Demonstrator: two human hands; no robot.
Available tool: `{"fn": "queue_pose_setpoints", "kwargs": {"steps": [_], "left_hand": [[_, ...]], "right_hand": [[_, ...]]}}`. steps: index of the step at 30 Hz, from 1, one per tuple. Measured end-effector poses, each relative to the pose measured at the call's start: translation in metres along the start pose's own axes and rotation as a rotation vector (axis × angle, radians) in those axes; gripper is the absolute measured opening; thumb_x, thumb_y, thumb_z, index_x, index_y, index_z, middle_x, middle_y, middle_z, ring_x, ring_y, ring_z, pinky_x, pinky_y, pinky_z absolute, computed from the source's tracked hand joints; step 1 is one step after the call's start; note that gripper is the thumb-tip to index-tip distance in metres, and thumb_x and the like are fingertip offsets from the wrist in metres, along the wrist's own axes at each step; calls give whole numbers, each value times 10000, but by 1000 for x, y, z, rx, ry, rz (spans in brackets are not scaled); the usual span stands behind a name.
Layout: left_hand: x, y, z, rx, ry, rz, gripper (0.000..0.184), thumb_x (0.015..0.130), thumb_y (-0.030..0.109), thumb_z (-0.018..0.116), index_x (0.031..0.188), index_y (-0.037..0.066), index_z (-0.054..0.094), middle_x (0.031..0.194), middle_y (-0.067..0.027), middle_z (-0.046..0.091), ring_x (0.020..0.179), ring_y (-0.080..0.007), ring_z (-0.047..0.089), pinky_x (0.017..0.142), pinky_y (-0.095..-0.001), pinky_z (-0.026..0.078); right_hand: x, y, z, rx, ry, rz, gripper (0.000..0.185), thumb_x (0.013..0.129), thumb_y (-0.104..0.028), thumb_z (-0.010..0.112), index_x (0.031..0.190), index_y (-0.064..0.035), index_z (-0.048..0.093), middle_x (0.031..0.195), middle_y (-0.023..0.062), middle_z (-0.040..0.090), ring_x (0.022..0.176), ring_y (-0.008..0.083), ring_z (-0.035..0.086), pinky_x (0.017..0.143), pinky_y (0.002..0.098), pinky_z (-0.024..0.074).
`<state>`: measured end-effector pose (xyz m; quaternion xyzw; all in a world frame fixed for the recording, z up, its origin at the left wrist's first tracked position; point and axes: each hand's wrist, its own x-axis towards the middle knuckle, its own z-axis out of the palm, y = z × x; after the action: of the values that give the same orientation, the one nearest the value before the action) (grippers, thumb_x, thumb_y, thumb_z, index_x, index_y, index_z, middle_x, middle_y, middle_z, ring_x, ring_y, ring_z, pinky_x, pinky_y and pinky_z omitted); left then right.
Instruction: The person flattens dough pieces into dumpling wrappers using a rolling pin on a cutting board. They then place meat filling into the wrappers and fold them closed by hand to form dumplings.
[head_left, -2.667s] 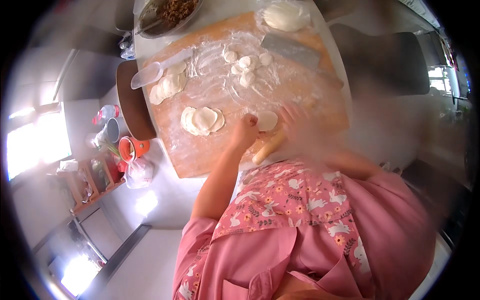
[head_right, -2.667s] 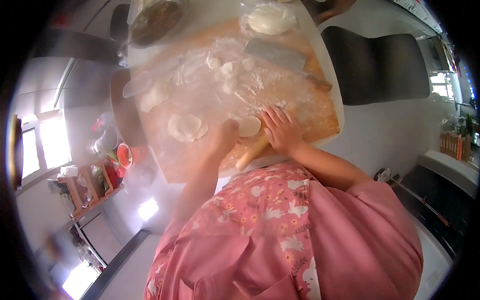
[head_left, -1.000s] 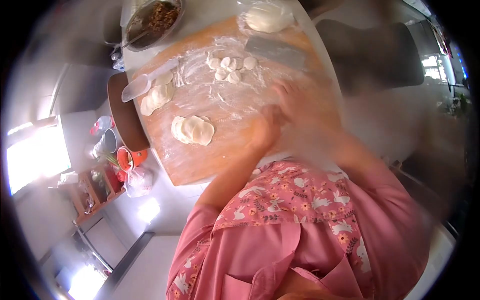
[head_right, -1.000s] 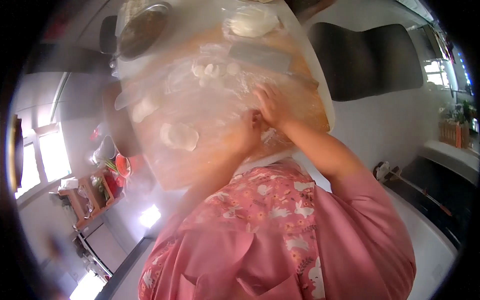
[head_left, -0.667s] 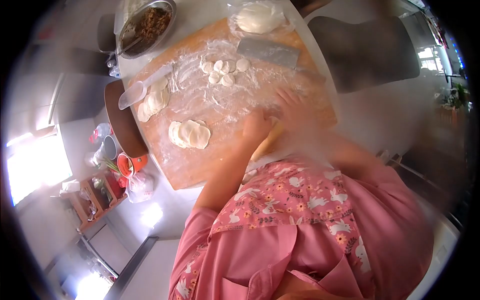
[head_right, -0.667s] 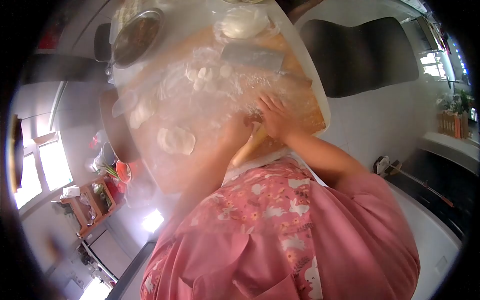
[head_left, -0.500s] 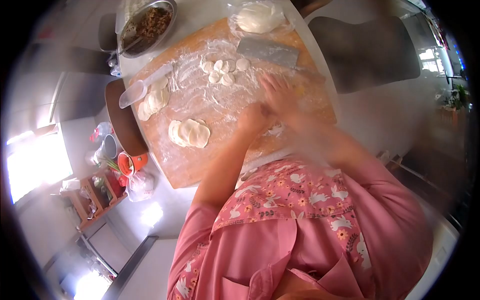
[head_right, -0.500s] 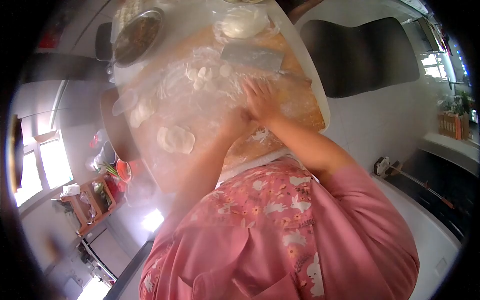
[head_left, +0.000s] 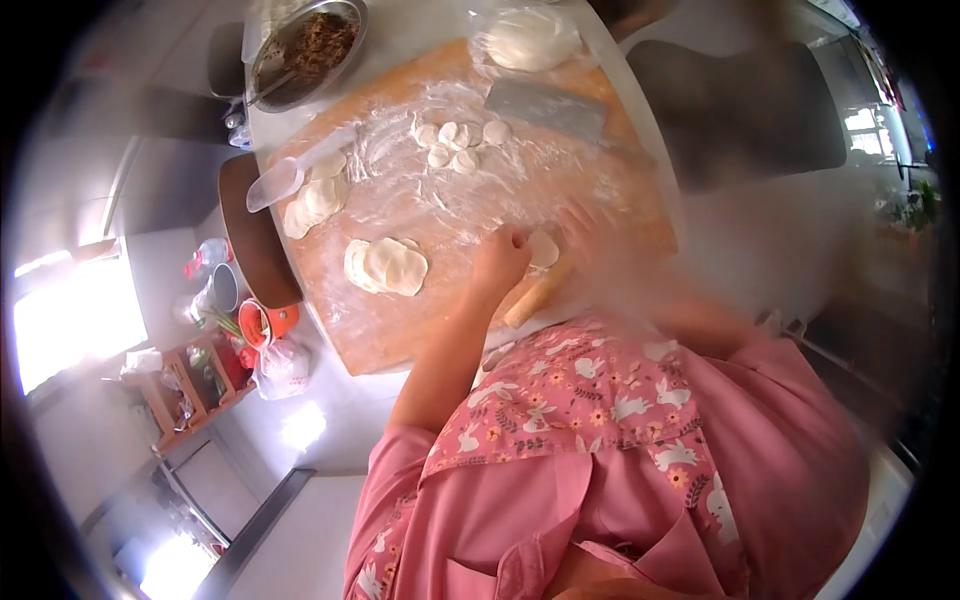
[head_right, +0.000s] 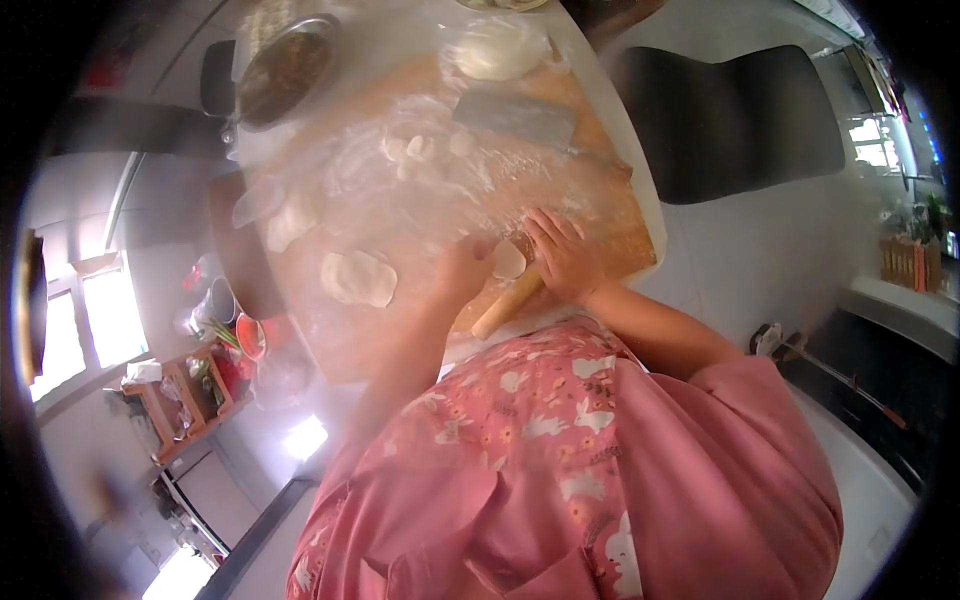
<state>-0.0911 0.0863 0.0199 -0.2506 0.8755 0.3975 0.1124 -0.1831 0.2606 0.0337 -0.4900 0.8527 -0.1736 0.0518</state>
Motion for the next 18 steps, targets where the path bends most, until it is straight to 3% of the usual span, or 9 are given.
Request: {"fn": "queue_pose_setpoints", "kwargs": {"steps": [2,5,6,8,10,11,15,18], "left_hand": [[-9,7,-2,-97,-7,-27,192,802,228,544,855,62,625,836,-194,652,839,-387,617,742,-463,481],[1,12,5,-31,57,-74,190,792,224,550,843,58,625,839,-192,654,841,-382,619,738,-447,484],[11,1,13,26,82,-5,187,785,217,550,838,52,618,840,-193,653,840,-383,618,739,-442,482],[15,-5,9,84,114,65,184,778,210,549,833,47,612,840,-195,652,839,-385,617,739,-437,481],[1,5,-7,-37,19,-32,194,772,205,544,855,49,625,857,-198,658,854,-386,620,748,-439,481],[-8,7,-9,-97,-36,-96,204,777,199,534,874,50,632,857,-201,657,852,-391,619,746,-454,478],[12,-15,18,-121,81,-52,214,786,207,530,880,50,639,850,-199,659,849,-389,621,746,-458,479],[25,-18,14,100,-28,3,232,792,208,527,915,36,621,896,-228,647,884,-402,612,757,-463,475]], "right_hand": [[6,-4,5,-75,50,21,512,834,-146,494,1325,-26,413,1393,137,407,1274,301,394,1017,468,309],[60,-10,22,-32,154,77,481,852,-168,475,1311,-30,435,1362,139,445,1259,294,413,1010,458,315],[66,-8,32,-76,206,103,476,851,-168,472,1306,-31,441,1350,141,457,1258,289,414,1008,454,317],[40,1,33,-76,209,58,474,845,-172,478,1297,-34,450,1339,141,472,1252,281,422,1001,439,327],[-6,10,28,-76,157,-83,483,845,-186,483,1305,-43,448,1350,133,467,1258,278,419,991,426,340],[-10,7,19,-69,61,-44,509,832,-172,510,1317,-37,440,1373,134,443,1282,290,391,989,431,342],[53,-13,17,-50,35,47,597,800,-190,590,1337,-14,396,1436,136,354,1312,324,340,1017,483,313],[67,-17,20,-78,97,90,612,814,-238,582,1346,-15,377,1447,142,335,1308,330,343,1027,486,308]]}}
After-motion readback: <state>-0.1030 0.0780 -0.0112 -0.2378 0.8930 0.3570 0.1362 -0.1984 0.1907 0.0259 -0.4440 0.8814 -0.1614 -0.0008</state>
